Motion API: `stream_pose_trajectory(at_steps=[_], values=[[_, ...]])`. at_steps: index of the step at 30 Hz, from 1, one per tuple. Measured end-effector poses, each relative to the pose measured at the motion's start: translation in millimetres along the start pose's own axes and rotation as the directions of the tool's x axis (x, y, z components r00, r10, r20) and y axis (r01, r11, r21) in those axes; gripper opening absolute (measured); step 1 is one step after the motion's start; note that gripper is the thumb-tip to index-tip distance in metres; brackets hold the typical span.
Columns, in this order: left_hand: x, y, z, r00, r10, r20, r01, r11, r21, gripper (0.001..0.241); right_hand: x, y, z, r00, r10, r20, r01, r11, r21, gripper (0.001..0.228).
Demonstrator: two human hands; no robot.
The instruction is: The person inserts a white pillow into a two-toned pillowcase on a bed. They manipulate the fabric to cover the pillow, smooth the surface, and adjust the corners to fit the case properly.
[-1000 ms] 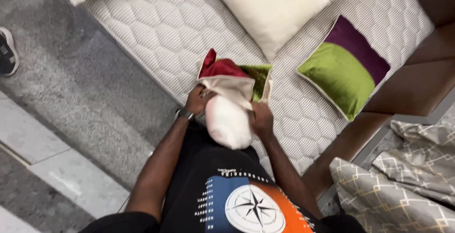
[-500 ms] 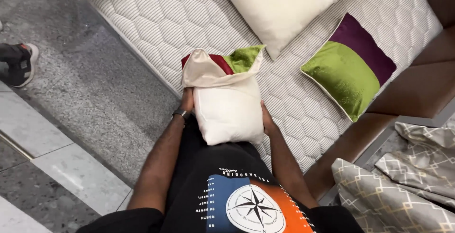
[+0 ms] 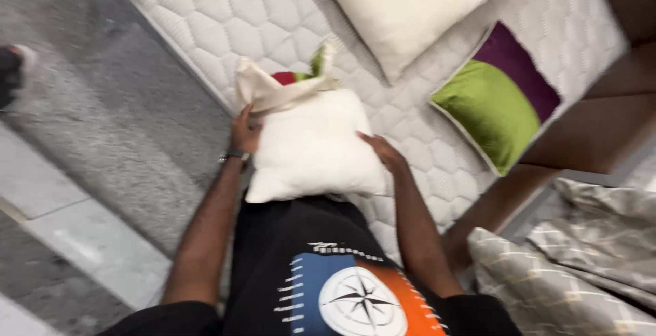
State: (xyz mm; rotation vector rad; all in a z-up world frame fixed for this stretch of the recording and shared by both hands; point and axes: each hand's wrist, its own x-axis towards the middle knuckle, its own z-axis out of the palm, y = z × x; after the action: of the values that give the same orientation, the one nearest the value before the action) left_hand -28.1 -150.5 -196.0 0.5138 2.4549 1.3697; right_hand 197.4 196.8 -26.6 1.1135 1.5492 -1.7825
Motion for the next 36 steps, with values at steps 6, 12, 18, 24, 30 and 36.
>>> stream_pose_trajectory(at_steps=[6,12,18,24,30,36], values=[[11.8,-1.6,-6.1,0.988,-0.118,0.099,0.098,0.977,0.190,0.044,9.3,-30.7,2.7,0.996,0.082,0.043,-0.073,0.981,-0.181,0.090],[23.9,115.3,-51.2,0.932,-0.269,0.243,0.199,0.940,0.278,0.052,65.1,-45.6,-2.9,0.979,0.038,-0.201,-0.016,0.994,0.108,0.083],[49.6,152.2,-51.9,0.905,-0.220,0.364,0.127,0.956,0.264,0.066,108.6,-45.3,20.2,0.975,-0.188,-0.120,0.202,0.972,0.121,0.054],[77.8,186.7,-40.2,0.862,-0.332,0.383,0.106,0.857,0.505,0.071,97.4,-57.7,56.4,0.916,-0.360,-0.179,0.240,0.847,-0.474,0.062],[86.0,124.5,31.5,0.906,-0.146,0.397,-0.161,0.749,0.643,0.045,95.6,-60.4,92.3,0.682,-0.712,0.163,0.674,0.527,-0.518,0.027],[44.8,177.3,24.5,0.876,0.038,0.481,-0.172,0.956,0.238,0.039,73.2,-58.1,70.8,0.787,-0.605,0.123,0.547,0.591,-0.593,0.042]])
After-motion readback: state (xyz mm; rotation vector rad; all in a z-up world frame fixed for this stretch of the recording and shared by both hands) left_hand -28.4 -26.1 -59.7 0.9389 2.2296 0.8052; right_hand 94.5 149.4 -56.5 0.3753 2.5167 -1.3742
